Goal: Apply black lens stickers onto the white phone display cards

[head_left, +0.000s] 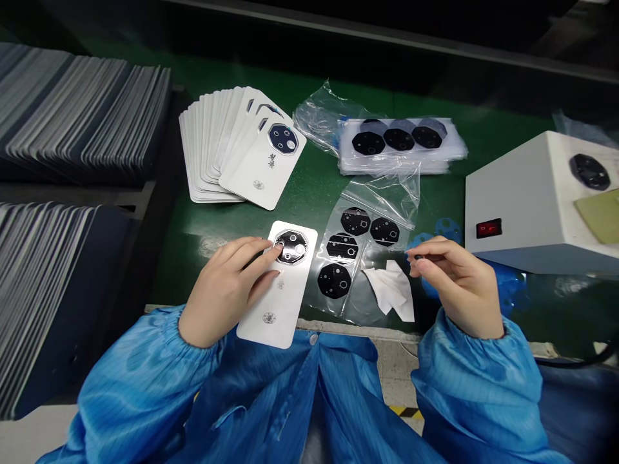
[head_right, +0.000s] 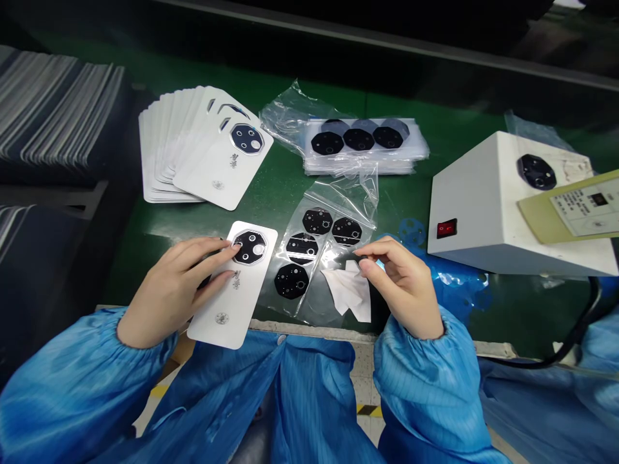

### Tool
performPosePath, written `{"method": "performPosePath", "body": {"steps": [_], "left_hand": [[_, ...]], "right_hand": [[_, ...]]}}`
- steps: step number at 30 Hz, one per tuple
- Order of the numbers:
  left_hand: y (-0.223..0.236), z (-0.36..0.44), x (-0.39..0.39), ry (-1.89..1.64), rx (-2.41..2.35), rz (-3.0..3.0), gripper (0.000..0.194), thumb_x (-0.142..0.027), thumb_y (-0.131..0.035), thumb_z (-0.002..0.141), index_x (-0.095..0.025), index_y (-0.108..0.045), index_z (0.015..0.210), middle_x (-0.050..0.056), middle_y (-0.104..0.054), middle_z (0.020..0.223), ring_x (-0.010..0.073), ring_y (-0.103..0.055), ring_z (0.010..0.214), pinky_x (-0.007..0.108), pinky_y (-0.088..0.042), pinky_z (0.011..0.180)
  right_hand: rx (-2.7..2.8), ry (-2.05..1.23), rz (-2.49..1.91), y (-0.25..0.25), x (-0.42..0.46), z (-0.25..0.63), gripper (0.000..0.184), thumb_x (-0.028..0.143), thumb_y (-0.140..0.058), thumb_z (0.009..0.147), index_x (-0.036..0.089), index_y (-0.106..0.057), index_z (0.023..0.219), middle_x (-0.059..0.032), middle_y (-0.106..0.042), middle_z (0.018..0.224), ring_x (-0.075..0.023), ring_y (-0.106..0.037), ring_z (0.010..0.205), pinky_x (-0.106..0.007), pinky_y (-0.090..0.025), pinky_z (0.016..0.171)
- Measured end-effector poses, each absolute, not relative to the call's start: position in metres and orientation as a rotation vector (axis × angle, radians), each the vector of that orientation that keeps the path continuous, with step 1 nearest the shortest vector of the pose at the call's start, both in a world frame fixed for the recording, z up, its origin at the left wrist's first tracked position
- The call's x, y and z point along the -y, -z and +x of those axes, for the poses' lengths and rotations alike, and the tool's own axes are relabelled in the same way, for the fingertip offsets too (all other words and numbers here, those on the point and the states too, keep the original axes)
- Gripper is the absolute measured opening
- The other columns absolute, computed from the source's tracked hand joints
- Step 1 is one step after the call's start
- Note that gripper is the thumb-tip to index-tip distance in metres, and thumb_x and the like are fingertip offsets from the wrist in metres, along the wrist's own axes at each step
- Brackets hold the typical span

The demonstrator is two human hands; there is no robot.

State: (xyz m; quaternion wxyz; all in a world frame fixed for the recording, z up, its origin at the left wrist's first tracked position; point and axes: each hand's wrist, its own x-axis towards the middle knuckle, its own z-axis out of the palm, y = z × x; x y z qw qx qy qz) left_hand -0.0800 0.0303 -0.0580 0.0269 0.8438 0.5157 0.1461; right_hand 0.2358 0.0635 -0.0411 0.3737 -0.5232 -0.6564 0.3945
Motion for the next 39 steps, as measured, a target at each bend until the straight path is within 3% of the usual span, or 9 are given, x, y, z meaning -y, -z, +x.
{"method": "performPosePath", "body": {"steps": [39], "left_hand": [[0.0636, -0.0779, -0.0262, -0.5, -1.601, 2.77, 0.034, -0.018, -0.058, 0.084, -0.006, -0.057, 0.115, 0.015, -0.064, 0.112, 0.0285, -0.056, 0.11, 0.042, -0.049, 0.095]], "right_hand": [[1.663, -1.015, -1.34, 0.0427, -0.0637, 0.2365, 0.009, 0.028, -0.059, 0.083, 0.024, -0.065, 0.089, -0.0015, -0.058, 0.079, -0.014, -0.055, 0.07, -0.029, -0.046, 0.06]]}}
